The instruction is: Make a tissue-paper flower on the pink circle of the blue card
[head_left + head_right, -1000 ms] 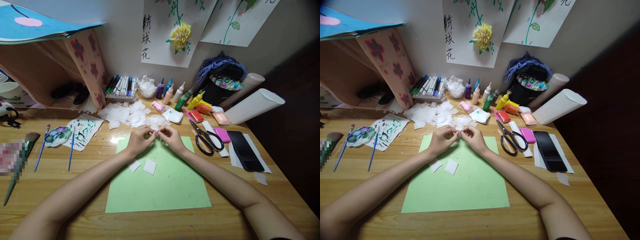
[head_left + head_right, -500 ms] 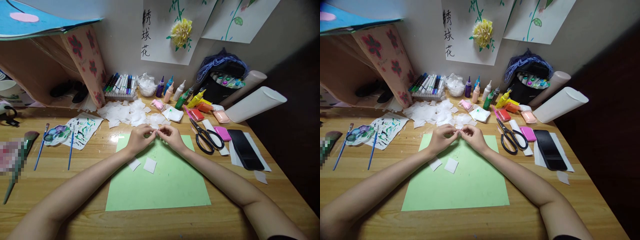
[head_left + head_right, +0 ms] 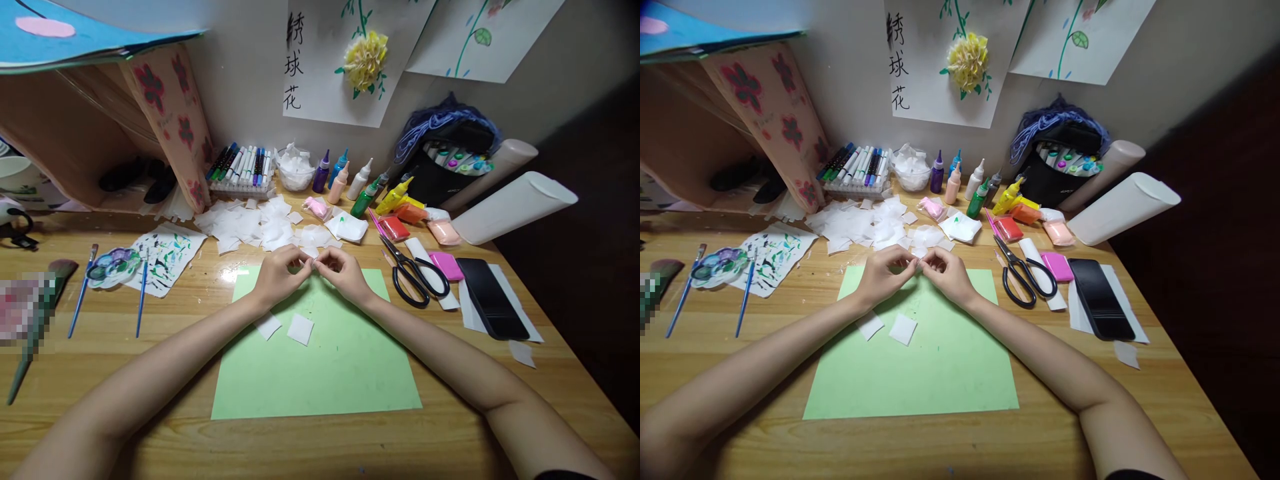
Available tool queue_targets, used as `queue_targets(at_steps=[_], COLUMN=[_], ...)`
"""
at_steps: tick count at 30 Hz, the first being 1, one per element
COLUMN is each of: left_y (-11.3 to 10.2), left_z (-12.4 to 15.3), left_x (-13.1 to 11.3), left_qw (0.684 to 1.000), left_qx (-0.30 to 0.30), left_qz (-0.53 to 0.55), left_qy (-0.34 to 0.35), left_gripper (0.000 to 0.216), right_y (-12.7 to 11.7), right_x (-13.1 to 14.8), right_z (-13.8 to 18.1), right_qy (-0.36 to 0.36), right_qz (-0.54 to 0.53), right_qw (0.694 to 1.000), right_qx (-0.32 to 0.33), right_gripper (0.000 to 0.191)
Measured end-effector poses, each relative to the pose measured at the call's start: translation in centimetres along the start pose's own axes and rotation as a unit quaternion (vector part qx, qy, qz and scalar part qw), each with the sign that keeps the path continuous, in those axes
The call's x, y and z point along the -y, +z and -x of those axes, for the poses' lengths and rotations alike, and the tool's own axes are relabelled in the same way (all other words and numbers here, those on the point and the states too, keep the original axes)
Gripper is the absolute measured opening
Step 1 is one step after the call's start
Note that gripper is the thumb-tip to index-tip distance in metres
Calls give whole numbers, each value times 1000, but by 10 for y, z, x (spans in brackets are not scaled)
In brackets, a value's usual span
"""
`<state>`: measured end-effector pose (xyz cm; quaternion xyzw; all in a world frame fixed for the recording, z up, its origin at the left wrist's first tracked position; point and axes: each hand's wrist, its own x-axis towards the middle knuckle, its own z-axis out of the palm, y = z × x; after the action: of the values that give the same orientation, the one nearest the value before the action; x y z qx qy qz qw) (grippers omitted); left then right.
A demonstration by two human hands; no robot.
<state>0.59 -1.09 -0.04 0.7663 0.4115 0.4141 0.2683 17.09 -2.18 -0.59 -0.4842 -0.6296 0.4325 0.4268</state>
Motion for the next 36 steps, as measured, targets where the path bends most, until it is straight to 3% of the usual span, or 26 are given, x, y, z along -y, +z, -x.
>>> queue_targets(at_steps=[4, 13, 24, 36], left_y=[0, -1, -1, -4], left_z=[0, 1, -4, -7], left_x=[0, -1, -1, 6], left_qw=[1000, 1000, 994, 978], left_qx=[-14, 15, -79, -136], left_qz=[-6, -27, -15, 17], left_qy=[-12, -5, -80, -155], left_gripper=[12, 10, 9, 10], right_y=[-1, 1, 0, -2], right_x=[1, 6, 3, 1], right_z=[0, 3, 0, -2], right_qy=[-2, -19, 2, 18], right_qz=[9, 51, 47, 45], right_qw=[1000, 998, 998, 996], right_qx=[-4, 16, -40, -69], right_gripper=[14, 14, 10, 11])
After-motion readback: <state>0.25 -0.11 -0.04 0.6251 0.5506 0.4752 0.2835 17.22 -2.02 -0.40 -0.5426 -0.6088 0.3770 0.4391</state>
